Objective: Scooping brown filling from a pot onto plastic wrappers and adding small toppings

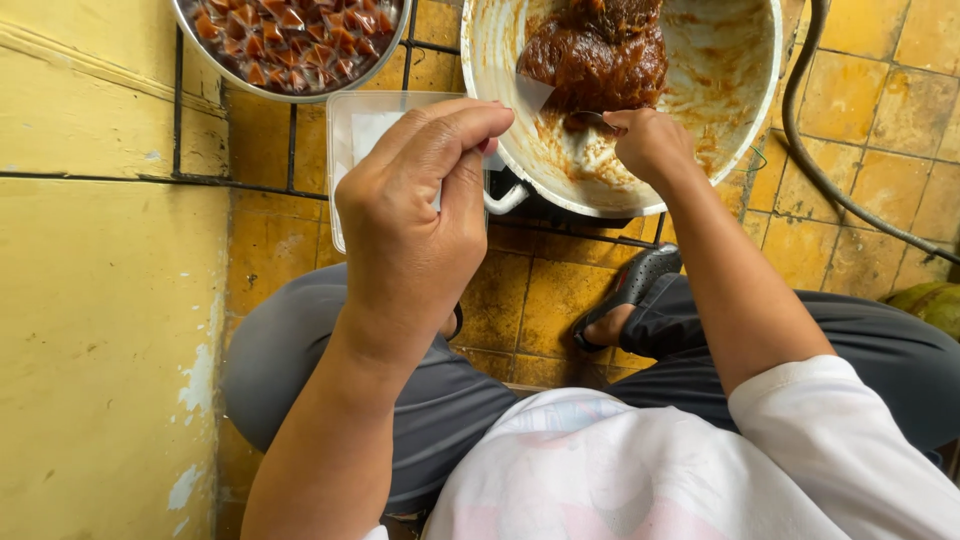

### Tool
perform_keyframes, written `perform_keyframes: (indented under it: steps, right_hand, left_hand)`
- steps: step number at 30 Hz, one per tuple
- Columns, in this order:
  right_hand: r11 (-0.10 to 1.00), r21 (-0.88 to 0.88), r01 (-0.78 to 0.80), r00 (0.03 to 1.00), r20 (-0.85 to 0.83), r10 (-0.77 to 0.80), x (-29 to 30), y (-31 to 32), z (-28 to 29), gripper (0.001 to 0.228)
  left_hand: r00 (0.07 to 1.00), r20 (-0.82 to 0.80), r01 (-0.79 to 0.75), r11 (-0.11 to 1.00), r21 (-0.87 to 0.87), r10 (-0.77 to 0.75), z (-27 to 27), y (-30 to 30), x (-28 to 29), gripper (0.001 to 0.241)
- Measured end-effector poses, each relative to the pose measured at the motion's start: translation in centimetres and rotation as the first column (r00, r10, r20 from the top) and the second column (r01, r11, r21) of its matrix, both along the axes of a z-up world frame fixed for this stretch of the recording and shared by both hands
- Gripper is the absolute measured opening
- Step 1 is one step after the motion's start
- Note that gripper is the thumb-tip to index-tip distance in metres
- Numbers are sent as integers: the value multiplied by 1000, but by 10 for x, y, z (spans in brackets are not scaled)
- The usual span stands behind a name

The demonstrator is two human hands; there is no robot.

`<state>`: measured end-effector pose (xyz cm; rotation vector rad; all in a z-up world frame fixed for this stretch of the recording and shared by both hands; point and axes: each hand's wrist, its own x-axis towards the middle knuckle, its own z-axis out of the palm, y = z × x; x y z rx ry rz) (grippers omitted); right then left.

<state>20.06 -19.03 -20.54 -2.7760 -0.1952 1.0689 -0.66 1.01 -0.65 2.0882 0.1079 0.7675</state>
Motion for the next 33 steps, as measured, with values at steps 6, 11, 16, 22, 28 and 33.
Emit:
perform_keyframes:
  steps: [6,11,16,22,28,33]
  right_hand:
    - [988,4,-157,982,111,155,-12,-10,-24,54]
    - [962,-1,-273,942,202,267,-5,-32,-61,48]
    - [963,40,-267,947,198,254,-9,-33,-42,48]
    - [968,-39,-246,907,342,244,-11,-44,-78,48]
    - [973,-61,-221,950,214,229,-14,-40,-99,49]
    - [984,88,-157,968,209,136,1,-51,-120,43]
  left_hand:
    - [987,-141,85,992,91,-72,-26,0,8,26]
    - [720,-687,239,965,110,-100,-74,-17,11,23]
    - [444,-882,432,823,368,162,-152,-23,21,18]
    - [228,-947,515,797,316,228,-187,-29,15,20]
    - [491,-858,399,836,376,151,-215,-31,8,20]
    - [546,-825,355,853,383,144,-214,-23,3,17]
